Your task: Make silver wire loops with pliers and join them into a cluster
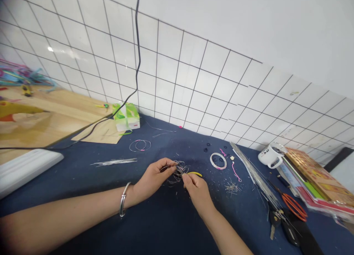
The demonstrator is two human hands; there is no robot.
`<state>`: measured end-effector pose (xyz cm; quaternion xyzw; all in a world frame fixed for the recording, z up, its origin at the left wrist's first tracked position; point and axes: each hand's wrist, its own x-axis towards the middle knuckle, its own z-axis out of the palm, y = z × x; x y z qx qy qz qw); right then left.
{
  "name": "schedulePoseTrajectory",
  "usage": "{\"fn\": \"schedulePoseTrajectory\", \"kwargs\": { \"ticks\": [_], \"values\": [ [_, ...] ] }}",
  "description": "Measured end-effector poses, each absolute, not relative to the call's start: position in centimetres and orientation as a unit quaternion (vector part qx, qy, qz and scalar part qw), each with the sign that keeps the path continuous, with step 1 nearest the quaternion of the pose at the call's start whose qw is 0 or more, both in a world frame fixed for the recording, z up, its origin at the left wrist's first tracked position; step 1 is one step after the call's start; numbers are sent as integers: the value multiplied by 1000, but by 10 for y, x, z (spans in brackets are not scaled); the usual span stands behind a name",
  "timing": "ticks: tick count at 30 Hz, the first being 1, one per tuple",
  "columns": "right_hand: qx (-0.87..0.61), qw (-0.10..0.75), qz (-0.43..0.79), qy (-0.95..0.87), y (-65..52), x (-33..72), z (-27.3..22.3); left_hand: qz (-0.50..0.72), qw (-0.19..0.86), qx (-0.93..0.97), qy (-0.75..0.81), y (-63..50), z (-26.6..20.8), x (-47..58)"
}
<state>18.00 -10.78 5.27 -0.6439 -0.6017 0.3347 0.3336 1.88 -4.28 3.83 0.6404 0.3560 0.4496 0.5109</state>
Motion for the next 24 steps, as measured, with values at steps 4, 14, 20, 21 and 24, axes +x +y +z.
{"fn": "schedulePoseTrajectory", "kwargs": {
  "ticks": [4,14,20,21,24],
  "values": [
    [-645,362,334,-584,-107,179,54,450,497,653,351,-45,37,18],
    [-624,352,393,-576,-106,182,56,442,523,646,337,-45,36,18],
    [-649,304,290,-634,-106,186,62,467,536,614,343,-41,37,19],
    [-655,294,262,-645,-107,187,63,467,534,616,342,-41,38,19],
    [-668,271,219,-658,-109,187,65,468,520,630,338,-42,39,19]
  ]
}}
